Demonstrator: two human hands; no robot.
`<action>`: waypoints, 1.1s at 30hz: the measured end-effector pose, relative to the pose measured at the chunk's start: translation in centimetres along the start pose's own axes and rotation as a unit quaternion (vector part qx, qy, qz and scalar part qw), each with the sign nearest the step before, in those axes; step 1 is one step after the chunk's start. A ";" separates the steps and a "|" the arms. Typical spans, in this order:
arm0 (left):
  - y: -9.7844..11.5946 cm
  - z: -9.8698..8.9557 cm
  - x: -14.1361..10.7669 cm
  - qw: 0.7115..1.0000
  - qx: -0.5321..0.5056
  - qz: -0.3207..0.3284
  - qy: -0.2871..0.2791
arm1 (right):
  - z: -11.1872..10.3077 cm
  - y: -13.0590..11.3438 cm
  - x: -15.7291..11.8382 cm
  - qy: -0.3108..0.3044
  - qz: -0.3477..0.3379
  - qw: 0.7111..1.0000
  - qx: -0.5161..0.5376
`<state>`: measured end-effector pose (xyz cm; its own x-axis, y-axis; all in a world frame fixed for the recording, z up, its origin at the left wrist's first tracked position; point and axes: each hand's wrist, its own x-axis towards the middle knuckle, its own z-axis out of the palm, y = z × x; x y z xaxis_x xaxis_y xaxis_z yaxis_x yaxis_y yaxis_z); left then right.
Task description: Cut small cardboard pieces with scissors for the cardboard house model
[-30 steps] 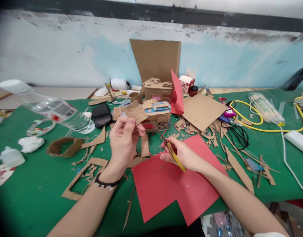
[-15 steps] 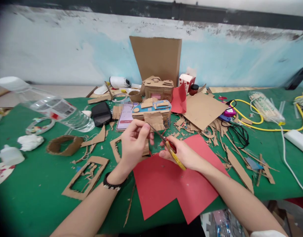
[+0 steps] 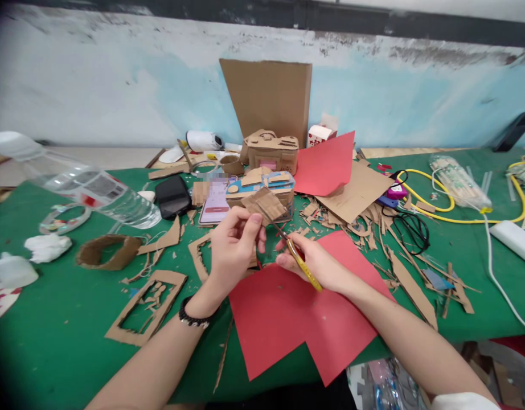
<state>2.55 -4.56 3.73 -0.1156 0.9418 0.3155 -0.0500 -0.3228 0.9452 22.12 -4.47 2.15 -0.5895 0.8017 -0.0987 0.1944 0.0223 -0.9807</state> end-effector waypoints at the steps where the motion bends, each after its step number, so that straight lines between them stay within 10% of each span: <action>1: 0.0 0.1 0.0 1.000 -0.001 -0.003 -0.006 | 0.0 -0.1 0.0 0.001 -0.001 1.000 -0.003; 33: -0.7 0.1 -0.1 0.999 0.025 0.030 -0.029 | 1.1 0.4 0.1 0.068 0.051 0.996 0.039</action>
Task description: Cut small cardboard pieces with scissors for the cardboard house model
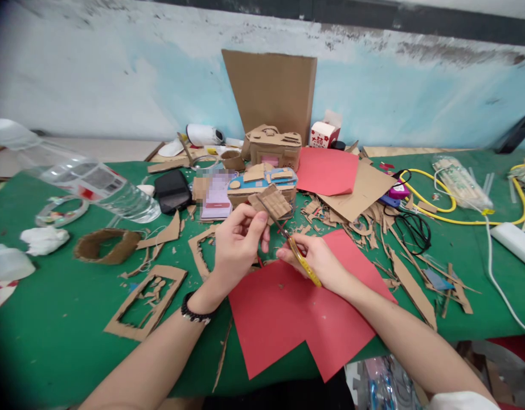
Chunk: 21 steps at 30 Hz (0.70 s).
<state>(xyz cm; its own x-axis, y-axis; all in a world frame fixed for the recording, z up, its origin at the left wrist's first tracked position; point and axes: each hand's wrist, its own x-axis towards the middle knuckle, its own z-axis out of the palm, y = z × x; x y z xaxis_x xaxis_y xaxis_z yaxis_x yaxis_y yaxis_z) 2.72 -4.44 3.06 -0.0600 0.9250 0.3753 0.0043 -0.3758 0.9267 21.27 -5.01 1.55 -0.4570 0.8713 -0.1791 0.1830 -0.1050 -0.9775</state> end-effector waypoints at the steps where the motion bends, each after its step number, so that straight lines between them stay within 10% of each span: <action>1: 0.0 0.0 0.0 1.000 -0.001 -0.002 -0.002 | 0.0 0.1 0.0 0.000 0.006 1.000 0.001; 21: -0.2 -0.1 -0.1 0.997 0.025 -0.037 -0.065 | -0.2 -0.5 -0.6 -0.021 -0.040 0.996 -0.077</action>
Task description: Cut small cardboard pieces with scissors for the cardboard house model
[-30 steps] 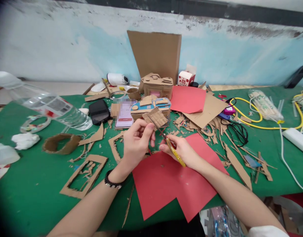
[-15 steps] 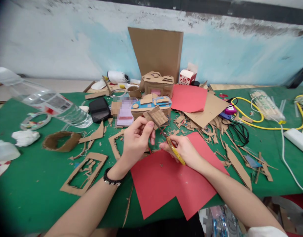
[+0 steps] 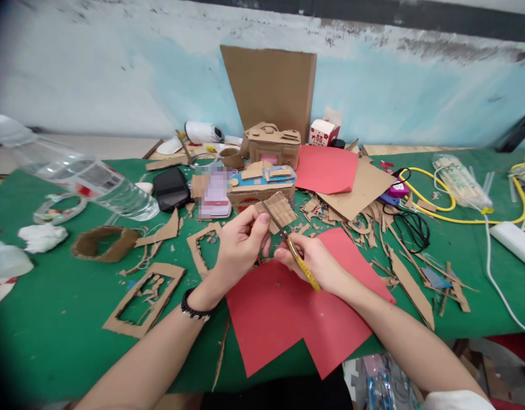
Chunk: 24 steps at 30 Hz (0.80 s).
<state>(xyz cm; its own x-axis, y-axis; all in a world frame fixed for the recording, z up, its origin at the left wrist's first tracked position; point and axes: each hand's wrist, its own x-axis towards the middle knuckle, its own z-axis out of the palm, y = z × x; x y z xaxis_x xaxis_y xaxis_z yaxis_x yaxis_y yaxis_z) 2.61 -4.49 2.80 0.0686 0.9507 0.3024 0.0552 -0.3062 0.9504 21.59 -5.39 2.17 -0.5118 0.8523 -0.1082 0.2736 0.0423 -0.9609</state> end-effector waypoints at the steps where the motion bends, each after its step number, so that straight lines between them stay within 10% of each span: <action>1: 0.1 0.0 0.0 1.000 0.000 -0.001 -0.002 | 0.0 -0.1 0.0 0.002 0.000 1.000 -0.003; 24: 0.1 0.7 -0.8 0.998 -0.021 -0.028 -0.055 | -0.1 0.8 0.4 -0.012 -0.050 0.999 0.015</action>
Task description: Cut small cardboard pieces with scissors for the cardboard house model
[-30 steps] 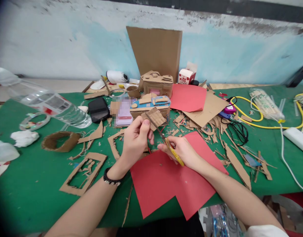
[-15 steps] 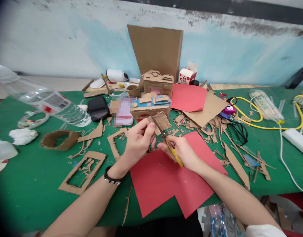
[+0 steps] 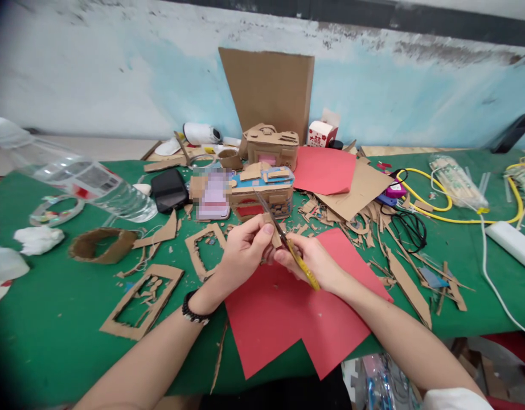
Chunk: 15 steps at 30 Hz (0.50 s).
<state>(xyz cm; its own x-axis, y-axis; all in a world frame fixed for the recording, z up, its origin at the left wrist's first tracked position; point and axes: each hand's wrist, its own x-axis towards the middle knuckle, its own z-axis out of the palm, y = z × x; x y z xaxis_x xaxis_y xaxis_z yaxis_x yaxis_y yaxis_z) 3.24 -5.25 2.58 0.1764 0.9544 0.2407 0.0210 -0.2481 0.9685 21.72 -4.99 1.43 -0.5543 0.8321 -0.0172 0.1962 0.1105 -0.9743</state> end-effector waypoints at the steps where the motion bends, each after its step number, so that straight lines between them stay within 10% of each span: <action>1: 0.2 -0.1 0.0 1.000 0.003 0.003 0.000 | 0.0 0.0 0.0 -0.009 0.003 1.000 0.007; 11: 0.9 -3.5 0.5 0.988 0.062 0.091 0.110 | -0.6 -0.2 0.1 0.106 0.009 0.993 0.049; 15: 0.7 -4.3 1.1 0.974 0.206 0.090 0.004 | -1.4 -0.2 0.7 0.241 -0.027 0.967 0.080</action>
<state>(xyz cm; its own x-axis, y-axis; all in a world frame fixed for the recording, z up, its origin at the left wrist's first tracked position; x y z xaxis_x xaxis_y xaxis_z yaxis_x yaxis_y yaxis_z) -0.74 -3.63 3.82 0.2054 0.8906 0.4057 0.3850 -0.4547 0.8031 22.38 -3.68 1.96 -0.1110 0.9884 0.1033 0.0295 0.1071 -0.9938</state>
